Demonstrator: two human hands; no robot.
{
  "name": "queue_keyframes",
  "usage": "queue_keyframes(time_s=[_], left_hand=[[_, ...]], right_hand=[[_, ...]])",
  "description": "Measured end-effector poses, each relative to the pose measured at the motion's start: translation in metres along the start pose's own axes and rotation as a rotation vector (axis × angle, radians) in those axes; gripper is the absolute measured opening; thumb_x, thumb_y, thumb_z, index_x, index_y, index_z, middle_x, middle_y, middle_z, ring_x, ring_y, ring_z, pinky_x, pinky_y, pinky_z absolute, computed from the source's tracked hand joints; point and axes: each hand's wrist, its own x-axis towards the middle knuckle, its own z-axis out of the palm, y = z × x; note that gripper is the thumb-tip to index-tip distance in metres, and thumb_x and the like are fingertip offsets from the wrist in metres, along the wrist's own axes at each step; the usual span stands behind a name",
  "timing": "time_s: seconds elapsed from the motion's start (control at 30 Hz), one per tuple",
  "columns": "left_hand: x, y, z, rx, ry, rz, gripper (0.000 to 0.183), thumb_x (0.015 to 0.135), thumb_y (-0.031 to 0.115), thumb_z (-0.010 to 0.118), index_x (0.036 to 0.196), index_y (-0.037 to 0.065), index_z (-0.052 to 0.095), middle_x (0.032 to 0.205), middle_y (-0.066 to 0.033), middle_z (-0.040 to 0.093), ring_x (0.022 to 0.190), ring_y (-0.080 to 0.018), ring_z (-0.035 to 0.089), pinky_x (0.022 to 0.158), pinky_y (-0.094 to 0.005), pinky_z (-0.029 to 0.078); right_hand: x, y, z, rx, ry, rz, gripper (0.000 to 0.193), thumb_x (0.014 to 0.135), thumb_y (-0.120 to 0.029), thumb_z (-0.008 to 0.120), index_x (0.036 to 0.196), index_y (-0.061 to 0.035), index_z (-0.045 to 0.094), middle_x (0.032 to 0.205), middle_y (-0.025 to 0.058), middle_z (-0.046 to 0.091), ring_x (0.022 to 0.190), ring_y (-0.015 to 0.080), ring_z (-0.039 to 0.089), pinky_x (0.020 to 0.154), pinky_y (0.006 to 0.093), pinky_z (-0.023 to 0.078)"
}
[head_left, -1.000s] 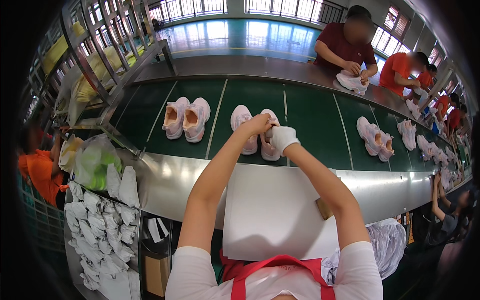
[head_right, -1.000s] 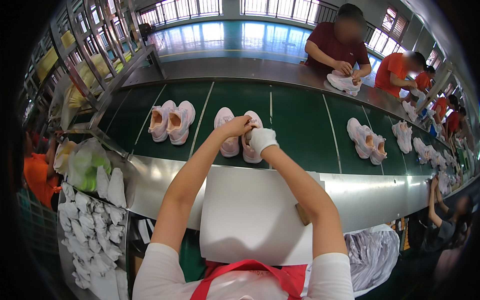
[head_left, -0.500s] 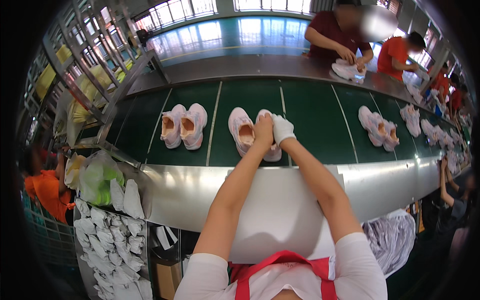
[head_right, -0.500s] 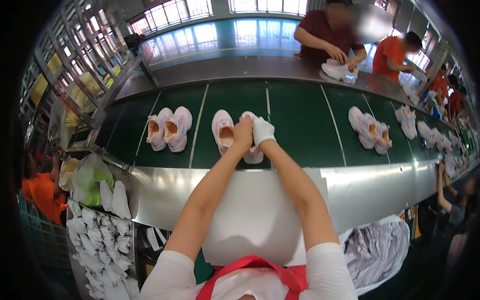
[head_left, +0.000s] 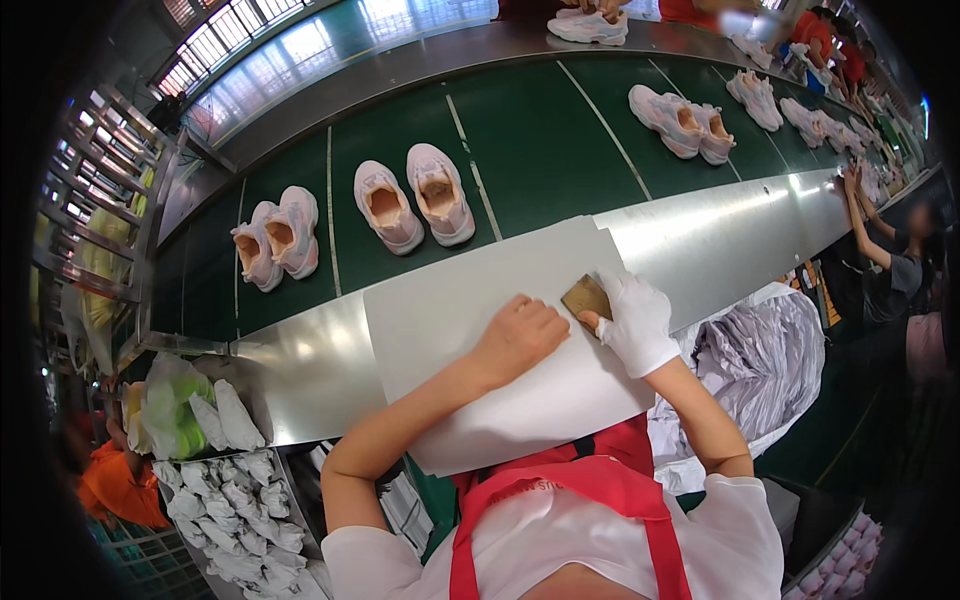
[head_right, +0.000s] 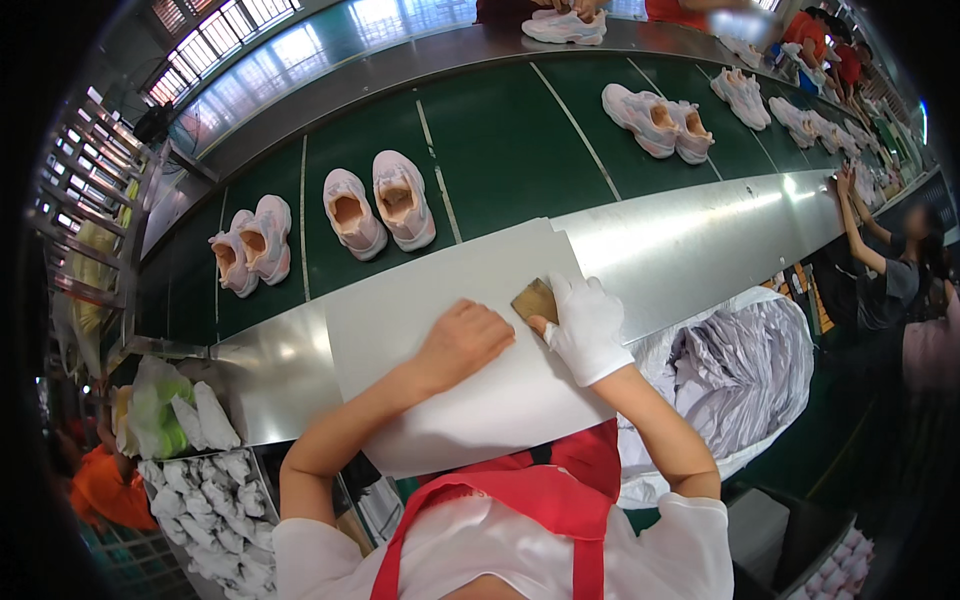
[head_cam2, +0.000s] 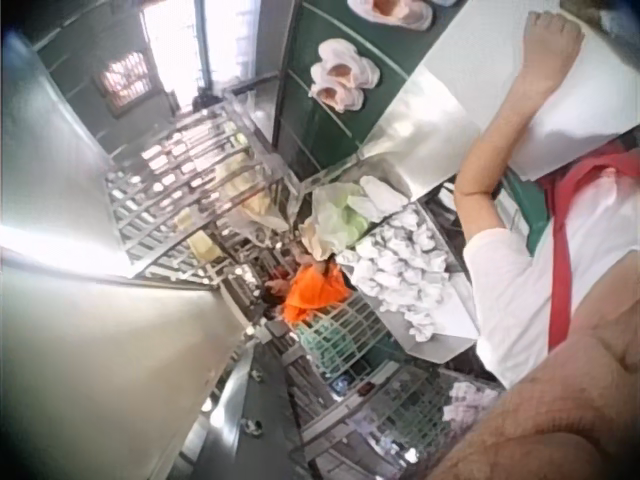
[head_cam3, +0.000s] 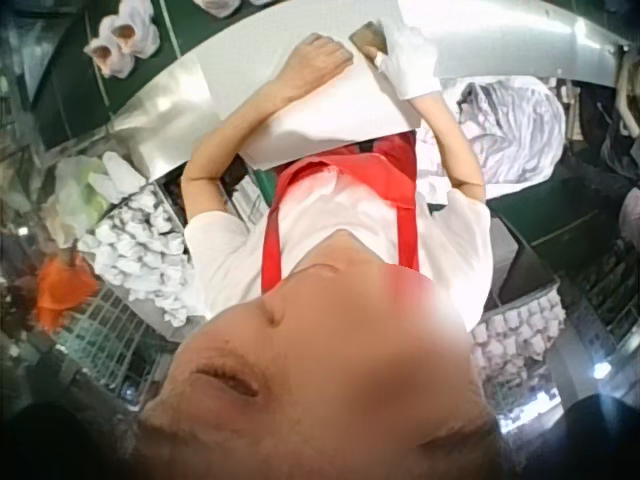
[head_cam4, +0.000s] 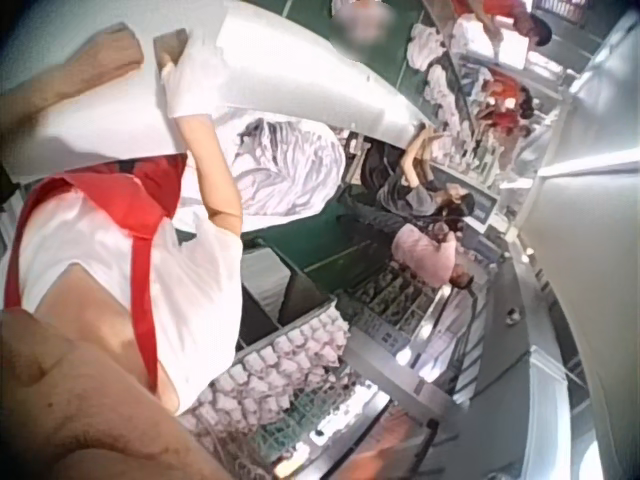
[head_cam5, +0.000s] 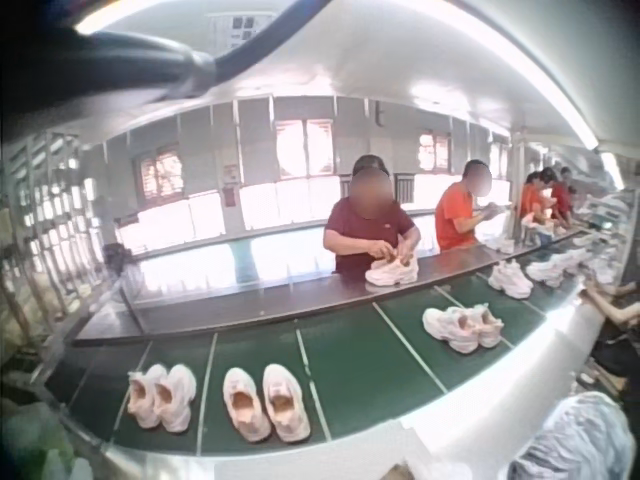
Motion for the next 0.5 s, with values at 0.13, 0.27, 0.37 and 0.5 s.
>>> queue_keyframes(time_s=[0.13, 0.27, 0.37, 0.5], left_hand=[[-0.007, 0.004, 0.022, 0.009, -0.009, 0.002, 0.014, 0.072, 0.006, 0.066, 0.082, 0.006, 0.056, 0.084, -0.0055, 0.053, 0.08, -0.0217, 0.052, 0.074, -0.0322, 0.042], [-0.011, 0.003, 0.02, 0.001, -0.066, -0.03, 0.016, 0.072, 0.005, 0.065, 0.085, 0.005, 0.057, 0.093, -0.0066, 0.056, 0.087, -0.0225, 0.053, 0.077, -0.0326, 0.041], [-0.007, 0.009, 0.018, 0.008, 0.006, -0.057, 0.018, 0.073, 0.005, 0.065, 0.089, 0.005, 0.058, 0.112, -0.0083, 0.055, 0.099, -0.0236, 0.052, 0.081, -0.0325, 0.041], [-0.005, 0.009, 0.018, 0.07, -0.051, -0.024, 0.019, 0.073, 0.005, 0.065, 0.091, 0.005, 0.058, 0.126, -0.0091, 0.05, 0.11, -0.0243, 0.049, 0.086, -0.0352, 0.04]], right_hand=[[0.005, 0.005, 0.022, 0.368, 0.009, -0.051, 0.034, 0.074, -0.018, 0.065, 0.105, -0.0067, 0.056, 0.092, 0.0164, 0.059, 0.085, 0.0372, 0.056, 0.073, 0.0417, 0.046], [0.004, 0.02, 0.013, 0.517, 0.049, 0.007, 0.025, 0.077, -0.01, 0.06, 0.101, -0.0023, 0.056, 0.091, 0.0195, 0.06, 0.083, 0.0381, 0.057, 0.072, 0.0393, 0.047], [-0.009, 0.033, 0.012, 0.556, -0.023, 0.075, 0.019, 0.078, -0.008, 0.057, 0.096, -0.0013, 0.057, 0.082, 0.0181, 0.06, 0.077, 0.0372, 0.058, 0.07, 0.0389, 0.047], [-0.016, 0.011, 0.008, 0.624, -0.284, -0.049, 0.014, 0.079, -0.012, 0.055, 0.089, -0.0032, 0.057, 0.078, 0.0195, 0.059, 0.076, 0.037, 0.058, 0.068, 0.0418, 0.046]])
